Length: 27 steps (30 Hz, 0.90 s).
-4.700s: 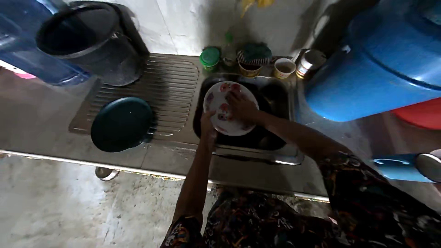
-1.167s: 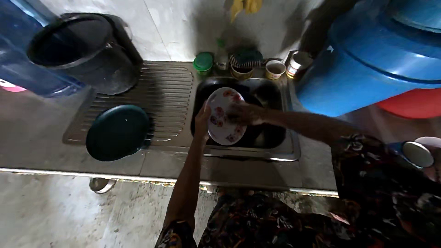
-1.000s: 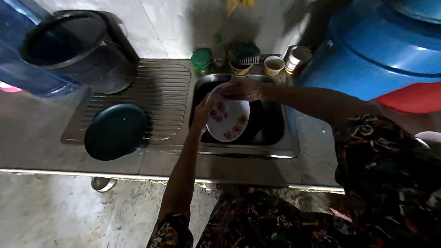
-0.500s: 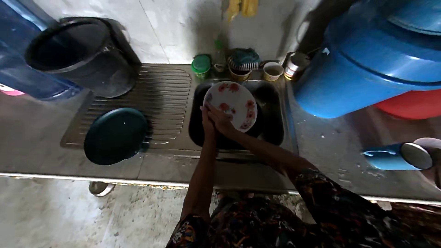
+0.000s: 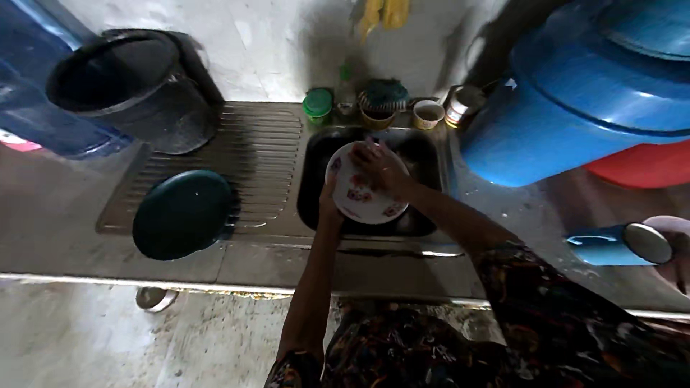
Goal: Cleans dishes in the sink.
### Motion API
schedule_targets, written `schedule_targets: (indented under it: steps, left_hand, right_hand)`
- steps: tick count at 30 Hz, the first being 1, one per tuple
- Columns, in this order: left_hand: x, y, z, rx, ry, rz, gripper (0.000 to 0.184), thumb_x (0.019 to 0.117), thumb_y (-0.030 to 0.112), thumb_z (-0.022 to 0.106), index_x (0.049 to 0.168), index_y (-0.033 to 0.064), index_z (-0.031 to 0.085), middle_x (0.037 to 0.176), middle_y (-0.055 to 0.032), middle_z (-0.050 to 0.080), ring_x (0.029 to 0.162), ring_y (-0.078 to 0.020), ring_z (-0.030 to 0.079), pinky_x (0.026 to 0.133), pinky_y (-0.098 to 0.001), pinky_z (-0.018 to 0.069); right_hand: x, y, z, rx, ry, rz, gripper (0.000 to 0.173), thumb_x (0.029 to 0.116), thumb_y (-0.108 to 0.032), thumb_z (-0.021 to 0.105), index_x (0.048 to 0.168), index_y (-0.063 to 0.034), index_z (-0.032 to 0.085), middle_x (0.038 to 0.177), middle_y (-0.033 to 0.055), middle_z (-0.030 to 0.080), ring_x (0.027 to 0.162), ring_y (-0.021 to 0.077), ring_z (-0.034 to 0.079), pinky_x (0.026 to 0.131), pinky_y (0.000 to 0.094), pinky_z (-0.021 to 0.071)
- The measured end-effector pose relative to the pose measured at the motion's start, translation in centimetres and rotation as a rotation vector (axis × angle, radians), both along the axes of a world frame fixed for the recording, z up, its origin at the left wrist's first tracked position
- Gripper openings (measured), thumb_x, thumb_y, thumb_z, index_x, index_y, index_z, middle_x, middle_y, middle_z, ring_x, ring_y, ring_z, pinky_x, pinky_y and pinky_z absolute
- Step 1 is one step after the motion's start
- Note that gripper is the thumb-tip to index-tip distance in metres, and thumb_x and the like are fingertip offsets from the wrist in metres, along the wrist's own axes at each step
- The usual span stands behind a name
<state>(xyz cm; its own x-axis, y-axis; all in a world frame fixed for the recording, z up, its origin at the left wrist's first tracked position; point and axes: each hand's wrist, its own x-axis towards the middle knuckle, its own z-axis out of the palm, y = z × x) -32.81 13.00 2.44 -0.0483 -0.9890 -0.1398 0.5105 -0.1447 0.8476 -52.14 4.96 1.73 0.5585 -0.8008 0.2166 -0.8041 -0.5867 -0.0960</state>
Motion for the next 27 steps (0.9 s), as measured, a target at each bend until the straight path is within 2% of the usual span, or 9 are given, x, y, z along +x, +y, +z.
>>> schedule_targets:
  steps: [4, 6, 9, 14, 16, 18, 21, 24, 27]
  left_hand:
    - [-0.6, -1.2, -0.3, -0.122, -0.005, -0.054, 0.048, 0.1116, 0.043, 0.032, 0.147, 0.0172, 0.050, 0.136, -0.0005, 0.064, 0.122, -0.0102, 0.061, 0.103, -0.0359, 0.0529]
    - [0.2, -1.4, 0.1, -0.100, -0.013, -0.020, 0.048, 0.1116, 0.045, 0.031, 0.143, 0.0166, 0.052, 0.130, 0.0007, 0.066, 0.117, -0.0082, 0.063, 0.100, -0.0338, 0.0544]
    - [1.7, -1.5, 1.5, -0.066, -0.119, -0.021, 0.043, 0.1108, 0.042, 0.038, 0.141, 0.0155, 0.055, 0.125, -0.0015, 0.068, 0.110, -0.0102, 0.066, 0.094, -0.0353, 0.0576]
    - [1.8, -1.8, 5.0, -0.195, -0.409, -0.068, 0.049, 0.1071, 0.032, 0.051, 0.153, 0.0157, 0.046, 0.138, -0.0047, 0.062, 0.117, -0.0139, 0.064, 0.099, -0.0384, 0.0556]
    - [1.1, -1.9, 6.9, -0.378, -0.566, -0.032, 0.046, 0.1032, 0.029, 0.058, 0.147, 0.0157, 0.054, 0.133, -0.0058, 0.066, 0.113, -0.0141, 0.066, 0.096, -0.0377, 0.0577]
    - [0.7, -2.0, 8.2, -0.515, -0.749, -0.006, 0.053, 0.0984, 0.033, 0.064, 0.149, 0.0200, 0.054, 0.140, -0.0175, 0.056, 0.122, -0.0291, 0.055, 0.100, -0.0504, 0.0491]
    - [-0.9, -1.8, 9.4, -0.675, -1.034, 0.095, 0.055, 0.0939, 0.037, 0.070, 0.146, 0.0241, 0.058, 0.131, -0.0257, 0.051, 0.116, -0.0378, 0.052, 0.095, -0.0544, 0.0474]
    - [-2.1, -1.1, 7.8, -0.675, -1.260, 0.085, 0.058, 0.0927, 0.042, 0.074, 0.147, 0.0310, 0.056, 0.137, -0.0289, 0.049, 0.123, -0.0445, 0.052, 0.097, -0.0582, 0.0488]
    - [-1.8, -1.7, 6.3, -0.557, -1.186, 0.104, 0.052, 0.0936, 0.039, 0.071, 0.142, 0.0238, 0.062, 0.131, -0.0296, 0.053, 0.117, -0.0432, 0.054, 0.094, -0.0578, 0.0496]
  right_hand:
    - [6.0, 3.2, 0.4, 0.138, -0.446, 0.135, 0.052, 0.1081, -0.018, 0.046, 0.156, 0.0019, 0.039, 0.165, 0.0223, 0.030, 0.156, 0.0380, 0.023, 0.127, 0.0510, 0.0201]
    - [7.0, 6.7, 1.8, 0.413, -0.620, 0.201, 0.055, 0.1081, -0.019, 0.046, 0.159, -0.0013, 0.034, 0.165, 0.0182, 0.033, 0.151, 0.0305, 0.036, 0.122, 0.0465, 0.0331]
    - [4.8, 8.9, 2.5, 0.655, -0.406, 0.339, 0.062, 0.1057, -0.015, 0.055, 0.161, -0.0030, 0.029, 0.167, 0.0204, 0.028, 0.151, 0.0307, 0.035, 0.123, 0.0444, 0.0314]
    - [-2.1, 6.7, -0.2, 0.503, -0.100, 0.345, 0.049, 0.0957, 0.003, 0.064, 0.143, -0.0070, 0.059, 0.154, 0.0177, 0.049, 0.145, 0.0366, 0.043, 0.120, 0.0527, 0.0354]
    - [-3.8, 5.4, 2.1, 0.509, -0.219, 0.212, 0.044, 0.0964, 0.002, 0.063, 0.140, -0.0055, 0.062, 0.149, 0.0154, 0.056, 0.141, 0.0346, 0.049, 0.117, 0.0520, 0.0400]
    - [-4.3, 5.4, 5.4, 0.448, -0.459, 0.020, 0.042, 0.1003, 0.002, 0.056, 0.141, -0.0052, 0.060, 0.143, 0.0142, 0.060, 0.133, 0.0306, 0.056, 0.113, 0.0494, 0.0435]
    - [-4.0, 4.6, 4.2, 0.162, -0.530, -0.213, 0.041, 0.0997, 0.003, 0.055, 0.140, -0.0042, 0.062, 0.138, 0.0207, 0.062, 0.128, 0.0365, 0.061, 0.109, 0.0524, 0.0484]
    - [-4.1, 6.2, -0.8, 0.571, -0.389, -0.273, 0.032, 0.1033, -0.013, 0.059, 0.133, -0.0043, 0.064, 0.134, 0.0224, 0.063, 0.123, 0.0397, 0.061, 0.105, 0.0603, 0.0477]
    - [-5.3, 4.6, 1.3, 0.502, -0.397, -0.235, 0.033, 0.0994, -0.004, 0.061, 0.132, -0.0007, 0.066, 0.134, 0.0264, 0.062, 0.124, 0.0426, 0.060, 0.106, 0.0573, 0.0466]
